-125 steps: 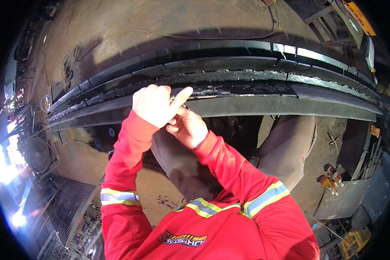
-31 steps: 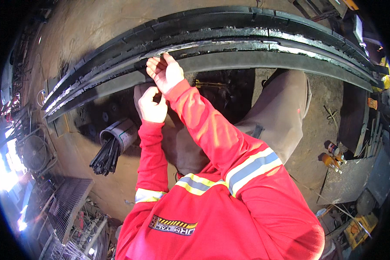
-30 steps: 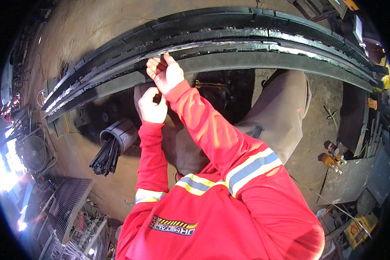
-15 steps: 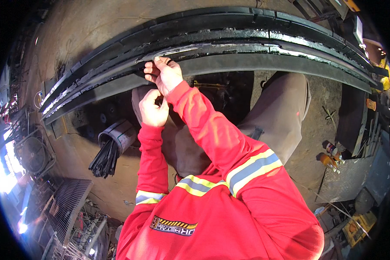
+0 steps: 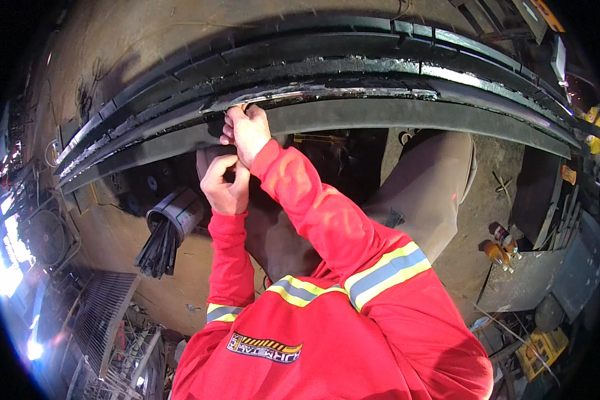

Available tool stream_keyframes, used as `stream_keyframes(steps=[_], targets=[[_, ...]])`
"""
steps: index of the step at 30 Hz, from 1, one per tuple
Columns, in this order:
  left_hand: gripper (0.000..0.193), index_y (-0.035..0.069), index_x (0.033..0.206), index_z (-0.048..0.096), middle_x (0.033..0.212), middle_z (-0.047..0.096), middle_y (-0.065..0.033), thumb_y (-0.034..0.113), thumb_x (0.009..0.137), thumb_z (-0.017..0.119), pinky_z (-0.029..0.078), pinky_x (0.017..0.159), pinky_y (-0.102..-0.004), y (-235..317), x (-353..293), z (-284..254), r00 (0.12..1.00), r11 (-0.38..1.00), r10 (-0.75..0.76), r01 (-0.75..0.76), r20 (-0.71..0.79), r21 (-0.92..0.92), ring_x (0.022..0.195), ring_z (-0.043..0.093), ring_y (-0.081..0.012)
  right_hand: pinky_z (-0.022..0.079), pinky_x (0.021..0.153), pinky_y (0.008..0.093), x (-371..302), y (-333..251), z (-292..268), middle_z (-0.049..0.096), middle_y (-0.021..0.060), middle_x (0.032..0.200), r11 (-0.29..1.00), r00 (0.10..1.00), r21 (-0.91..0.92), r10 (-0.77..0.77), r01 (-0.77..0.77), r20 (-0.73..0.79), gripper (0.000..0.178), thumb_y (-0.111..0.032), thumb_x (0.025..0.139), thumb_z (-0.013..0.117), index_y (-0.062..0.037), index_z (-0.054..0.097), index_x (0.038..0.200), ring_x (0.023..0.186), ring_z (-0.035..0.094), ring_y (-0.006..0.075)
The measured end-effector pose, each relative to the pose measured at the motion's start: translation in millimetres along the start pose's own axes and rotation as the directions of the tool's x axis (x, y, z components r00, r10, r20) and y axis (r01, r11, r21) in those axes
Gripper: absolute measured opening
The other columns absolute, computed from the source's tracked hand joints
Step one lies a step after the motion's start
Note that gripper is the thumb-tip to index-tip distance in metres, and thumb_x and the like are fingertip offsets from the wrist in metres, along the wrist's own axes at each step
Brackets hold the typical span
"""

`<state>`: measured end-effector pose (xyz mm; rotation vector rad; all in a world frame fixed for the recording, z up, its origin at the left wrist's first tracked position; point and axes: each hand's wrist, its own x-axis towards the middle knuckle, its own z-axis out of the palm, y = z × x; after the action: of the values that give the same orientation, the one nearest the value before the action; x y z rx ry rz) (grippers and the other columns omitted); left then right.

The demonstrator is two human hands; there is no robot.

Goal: The person kneels on the floor and secures a black rubber seal or gasket onto a curved metal frame using zip ties. They repeatedly thread and tighten the ties by hand, then use a yellow utility knife to trim the excess tails of the zip ties.

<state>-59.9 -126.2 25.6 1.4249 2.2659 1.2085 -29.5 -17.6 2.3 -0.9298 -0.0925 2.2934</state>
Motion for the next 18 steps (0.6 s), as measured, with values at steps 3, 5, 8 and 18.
stream_keyframes(steps=[3,5,8,18], targets=[[0.006,-0.002,0.086,0.064,0.08,0.064,-0.0034,0.001,0.085,0.059,0.046,0.062,-0.0223,-22.4,0.3,-8.3,0.917,0.927,-0.327,0.264,-0.228,-0.267,0.069,0.056,-0.0082,0.038,0.047,0.0289,-2.9,-2.5,2.3,0.041,-0.0005,0.066,0.998,0.999,0.031,0.05,-0.051,0.009,0.01,-0.006,0.086,0.049,-0.0113,0.044,0.079,0.053,0.04,0.0104],[0.009,-0.002,0.091,0.064,0.085,0.065,-0.0045,0.002,0.086,0.058,0.047,0.067,-0.0214,-38.8,9.8,-10.7,0.906,0.933,-0.316,0.244,-0.28,-0.264,0.073,0.057,-0.0088,0.038,0.047,0.0293,-1.6,-0.9,4.4,0.041,-0.0002,0.067,1.0,0.999,0.008,0.027,-0.027,-0.028,0.011,-0.006,0.086,0.049,-0.0113,0.043,0.079,0.053,0.04,0.0106],[0.018,-0.002,0.104,0.063,0.095,0.065,-0.0074,0.005,0.088,0.059,0.047,0.079,-0.0247,-28.6,32.3,-1.2,0.931,0.9,-0.346,0.296,-0.115,-0.319,0.084,0.059,-0.0124,0.04,0.047,0.0305,0.3,3.4,4.2,0.044,0.0008,0.069,0.999,0.999,0.04,0.011,-0.009,-0.044,0.008,-0.008,0.087,0.05,-0.0099,0.046,0.081,0.054,0.042,0.0112],[0.032,-0.002,0.116,0.06,0.096,0.063,-0.0028,0.012,0.088,0.06,0.043,0.063,-0.0203,-39.5,62.7,9.7,0.879,0.787,-0.421,0.476,0.222,-0.394,0.074,0.053,-0.0067,0.042,0.043,0.0282,10.2,18.7,2.8,0.055,0.0042,0.065,0.991,0.982,0.03,-0.121,0.127,-0.147,0.008,-0.008,0.089,0.056,-0.0023,0.058,0.085,0.051,0.05,0.0127]])
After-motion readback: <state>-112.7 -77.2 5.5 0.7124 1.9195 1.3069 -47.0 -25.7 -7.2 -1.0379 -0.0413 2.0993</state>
